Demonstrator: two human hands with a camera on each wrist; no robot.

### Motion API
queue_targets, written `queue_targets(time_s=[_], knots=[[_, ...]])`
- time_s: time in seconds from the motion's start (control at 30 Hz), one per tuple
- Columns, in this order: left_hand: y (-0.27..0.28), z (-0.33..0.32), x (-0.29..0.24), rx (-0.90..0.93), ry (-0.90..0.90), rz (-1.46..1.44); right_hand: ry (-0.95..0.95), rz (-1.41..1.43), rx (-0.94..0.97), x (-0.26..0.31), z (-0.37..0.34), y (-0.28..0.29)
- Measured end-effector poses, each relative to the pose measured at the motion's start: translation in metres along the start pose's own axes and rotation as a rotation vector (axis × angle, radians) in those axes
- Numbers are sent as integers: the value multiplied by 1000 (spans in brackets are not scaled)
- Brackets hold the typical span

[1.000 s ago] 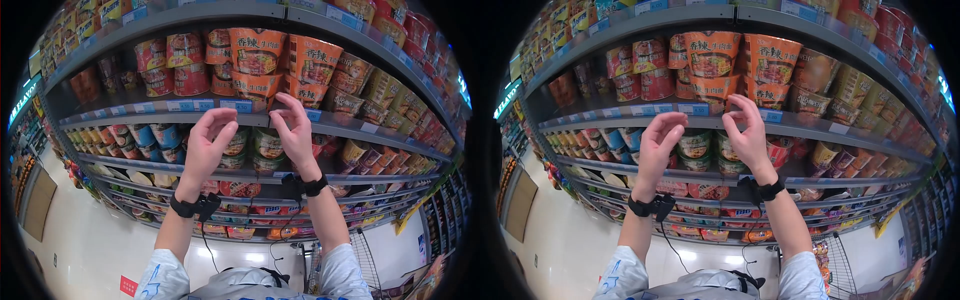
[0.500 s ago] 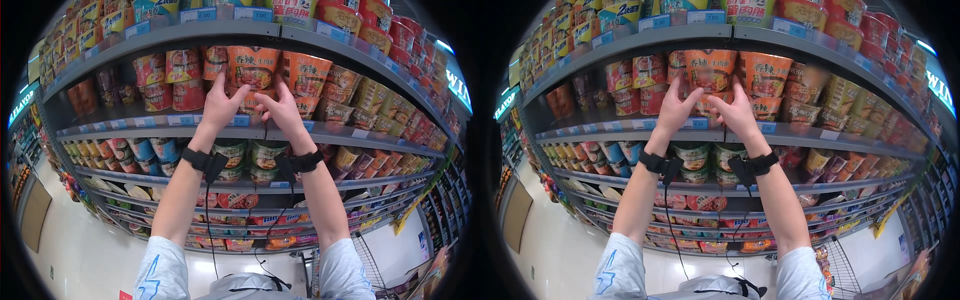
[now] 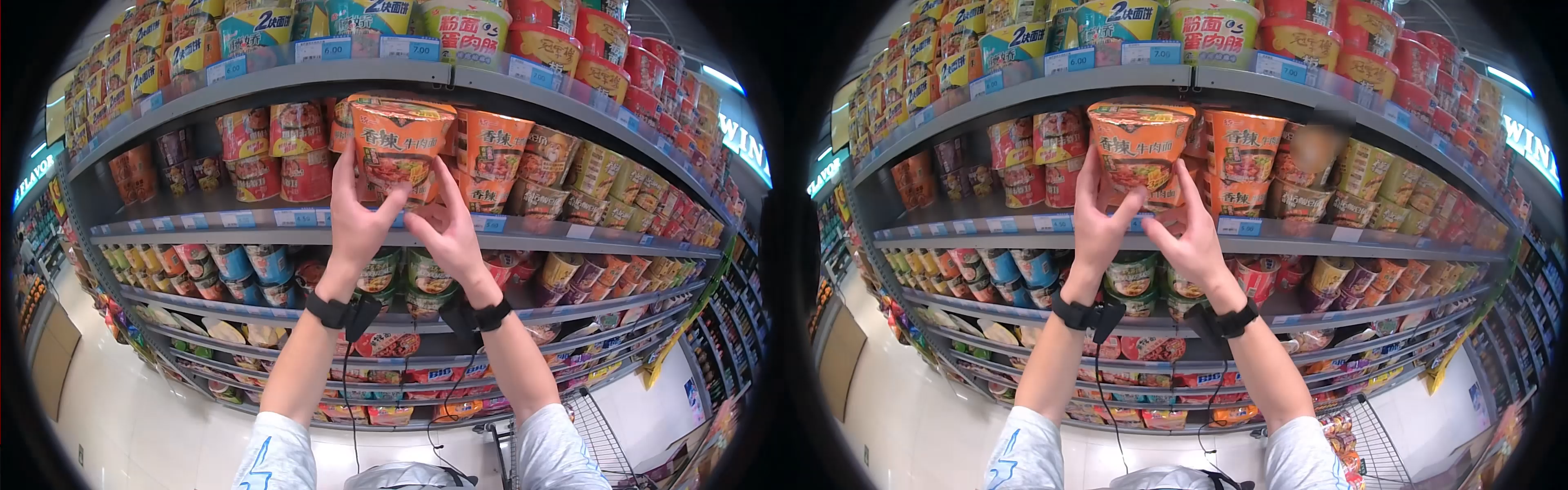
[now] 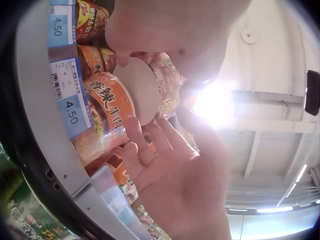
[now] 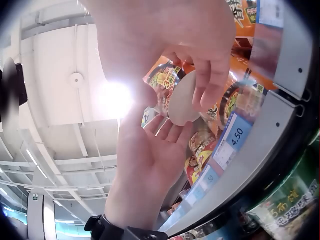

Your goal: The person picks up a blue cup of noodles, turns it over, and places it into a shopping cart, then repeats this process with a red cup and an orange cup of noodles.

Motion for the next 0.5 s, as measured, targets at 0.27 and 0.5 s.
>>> queue_targets(time_s=[0.27,0.5], knots=[[3,-42,-43,-48,56,-19,141,-93,-52,20,-77,-6],[11,-121,-40,-238,395,-173,272,-356,-60,30,-154,-11]])
Point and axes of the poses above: each hand's wrist, its own z-axis towards the middle knuckle, its own y-axis out of the back of the hand, x = y × z, the point moved 10 cm from there along z, towards the middle knuckle, and after that the axes turned 15 degrees about -y, right-handed, at the moved point
